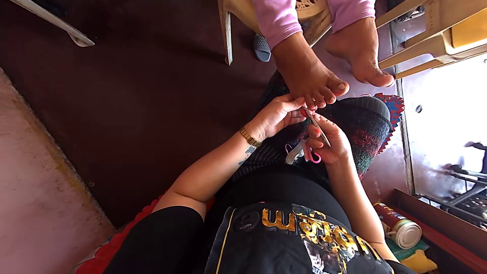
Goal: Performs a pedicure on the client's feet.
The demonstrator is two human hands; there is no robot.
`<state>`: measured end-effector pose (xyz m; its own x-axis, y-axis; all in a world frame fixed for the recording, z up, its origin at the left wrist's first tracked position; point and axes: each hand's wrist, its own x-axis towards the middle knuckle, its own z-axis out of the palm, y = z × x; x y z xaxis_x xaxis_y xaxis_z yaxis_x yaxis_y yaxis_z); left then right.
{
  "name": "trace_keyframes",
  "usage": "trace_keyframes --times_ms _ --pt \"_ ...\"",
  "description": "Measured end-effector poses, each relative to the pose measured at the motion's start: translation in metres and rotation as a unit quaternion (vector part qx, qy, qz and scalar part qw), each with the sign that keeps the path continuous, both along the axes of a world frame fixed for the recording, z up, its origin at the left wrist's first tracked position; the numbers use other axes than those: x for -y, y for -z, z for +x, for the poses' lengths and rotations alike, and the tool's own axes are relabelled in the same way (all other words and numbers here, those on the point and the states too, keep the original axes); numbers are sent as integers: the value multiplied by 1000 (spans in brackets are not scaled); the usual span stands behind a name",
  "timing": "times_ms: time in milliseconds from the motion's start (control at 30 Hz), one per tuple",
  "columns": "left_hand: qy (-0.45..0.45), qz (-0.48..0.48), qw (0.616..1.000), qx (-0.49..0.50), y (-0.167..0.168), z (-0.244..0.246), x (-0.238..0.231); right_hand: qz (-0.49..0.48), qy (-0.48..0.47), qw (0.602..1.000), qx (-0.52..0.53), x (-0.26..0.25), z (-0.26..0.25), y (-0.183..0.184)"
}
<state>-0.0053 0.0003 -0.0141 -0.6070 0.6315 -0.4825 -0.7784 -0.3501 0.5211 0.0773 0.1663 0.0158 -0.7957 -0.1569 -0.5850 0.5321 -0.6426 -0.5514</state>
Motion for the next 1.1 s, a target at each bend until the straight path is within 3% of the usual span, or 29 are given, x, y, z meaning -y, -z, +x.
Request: trace_keyframes --times_ms 100,200,700,933,1000,1100 --pt "3 7 1000 -4 0 0 0 174 -60 981 -68 3 2 -7" --pt "4 9 1000 -6 -1 0 1 218 -82 968 -91 2 3 -11" --pt "7 8 1000 -3 0 0 1 103 -13 994 -20 2 3 -9" --pt "5 2 1000 3 2 -1 0 -141 -9 989 34 -3 3 2" --pt "3 2 1000 6 2 -1 0 -133 -5 991 30 -3 3 1" --pt "2 2 1000 1 1 0 0 -44 -3 999 16 -2 2 -2"
